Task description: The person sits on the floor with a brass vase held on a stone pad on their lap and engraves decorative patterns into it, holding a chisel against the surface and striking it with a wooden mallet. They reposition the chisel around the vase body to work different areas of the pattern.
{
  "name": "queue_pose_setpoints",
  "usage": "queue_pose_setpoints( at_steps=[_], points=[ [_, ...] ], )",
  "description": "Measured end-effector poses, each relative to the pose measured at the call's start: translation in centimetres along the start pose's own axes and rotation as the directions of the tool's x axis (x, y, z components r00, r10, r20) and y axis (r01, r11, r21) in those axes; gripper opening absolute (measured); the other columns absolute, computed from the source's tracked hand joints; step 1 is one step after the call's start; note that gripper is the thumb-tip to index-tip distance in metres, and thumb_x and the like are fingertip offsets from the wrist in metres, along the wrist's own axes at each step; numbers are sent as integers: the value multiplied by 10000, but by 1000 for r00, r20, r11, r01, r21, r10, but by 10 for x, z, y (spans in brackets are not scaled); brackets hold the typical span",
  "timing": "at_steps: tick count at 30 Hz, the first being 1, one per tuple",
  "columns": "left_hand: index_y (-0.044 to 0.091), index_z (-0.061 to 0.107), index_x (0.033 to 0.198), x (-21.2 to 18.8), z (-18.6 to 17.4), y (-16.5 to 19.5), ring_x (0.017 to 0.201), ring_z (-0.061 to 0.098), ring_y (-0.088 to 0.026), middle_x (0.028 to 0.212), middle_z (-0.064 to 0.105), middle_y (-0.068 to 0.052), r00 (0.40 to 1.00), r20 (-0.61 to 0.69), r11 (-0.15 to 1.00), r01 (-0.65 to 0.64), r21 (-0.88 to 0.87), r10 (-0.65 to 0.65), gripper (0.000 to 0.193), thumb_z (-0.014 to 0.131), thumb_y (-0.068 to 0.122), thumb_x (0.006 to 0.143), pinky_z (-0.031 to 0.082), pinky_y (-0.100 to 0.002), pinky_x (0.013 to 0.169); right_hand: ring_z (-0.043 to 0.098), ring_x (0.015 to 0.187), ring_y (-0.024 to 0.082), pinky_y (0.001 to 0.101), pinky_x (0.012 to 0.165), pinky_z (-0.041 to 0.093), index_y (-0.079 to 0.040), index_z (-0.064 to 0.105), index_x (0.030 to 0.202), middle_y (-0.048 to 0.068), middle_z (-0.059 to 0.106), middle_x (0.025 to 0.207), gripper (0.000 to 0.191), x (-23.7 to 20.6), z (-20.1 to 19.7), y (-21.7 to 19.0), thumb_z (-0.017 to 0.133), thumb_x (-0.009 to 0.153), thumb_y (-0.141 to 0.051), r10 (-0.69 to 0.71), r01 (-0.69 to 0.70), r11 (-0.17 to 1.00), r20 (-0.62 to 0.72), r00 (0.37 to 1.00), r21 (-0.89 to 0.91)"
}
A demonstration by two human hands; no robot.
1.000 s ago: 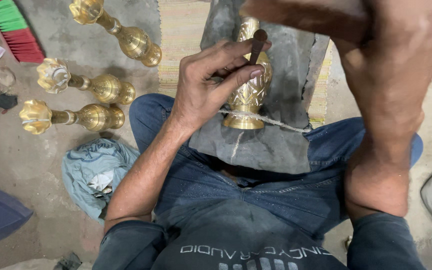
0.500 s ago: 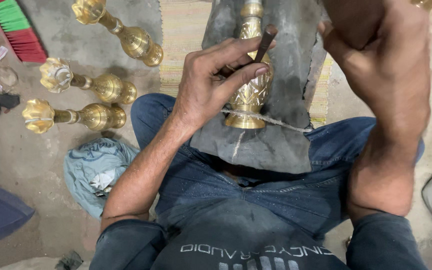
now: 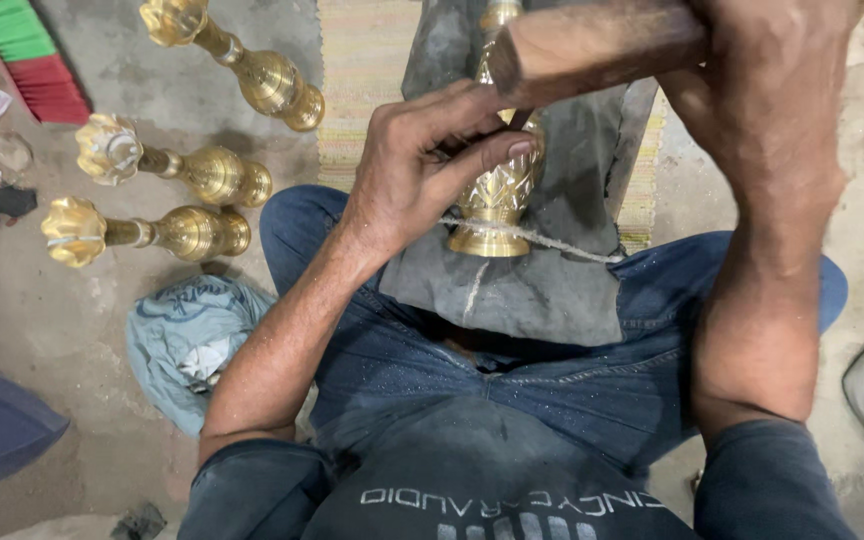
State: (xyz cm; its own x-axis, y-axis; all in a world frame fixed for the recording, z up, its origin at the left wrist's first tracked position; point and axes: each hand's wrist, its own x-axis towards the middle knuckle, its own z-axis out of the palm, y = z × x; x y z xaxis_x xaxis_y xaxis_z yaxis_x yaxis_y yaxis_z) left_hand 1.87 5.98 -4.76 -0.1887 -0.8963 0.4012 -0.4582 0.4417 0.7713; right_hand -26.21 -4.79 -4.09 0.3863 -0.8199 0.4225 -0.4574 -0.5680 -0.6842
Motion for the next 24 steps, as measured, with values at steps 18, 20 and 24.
queue_pose_setpoints(
  at_steps=[18,20,24],
  points=[
    [101,694,1308,1,-3,-7,1037,795,-184,1158,772,-64,991,83,992,-101,-76,107,300,760,190,1029,695,-318,900,659,919,299,396,794,489,-13,661,1118,107,666,999,239,12,2,-6,787,917,11,-434,408,792,52,900,-453],
    [90,689,1324,0,-4,-5,1077,781,-205,1190,761,-84,989,62,991,-128,-48,131,320,763,190,1030,677,-339,935,649,925,305,402,801,481,-17,656,1120,108,659,1002,254,13,0,-14,793,907,9,-445,418,767,65,893,-487],
    [78,690,1316,-2,-6,-2,1037,780,-172,1134,768,-76,994,81,996,-63,-66,68,325,770,177,1017,656,-309,881,628,937,317,414,814,466,-24,647,1123,111,646,1007,286,9,-5,-25,806,888,6,-472,451,699,117,874,-555]
  ],
)
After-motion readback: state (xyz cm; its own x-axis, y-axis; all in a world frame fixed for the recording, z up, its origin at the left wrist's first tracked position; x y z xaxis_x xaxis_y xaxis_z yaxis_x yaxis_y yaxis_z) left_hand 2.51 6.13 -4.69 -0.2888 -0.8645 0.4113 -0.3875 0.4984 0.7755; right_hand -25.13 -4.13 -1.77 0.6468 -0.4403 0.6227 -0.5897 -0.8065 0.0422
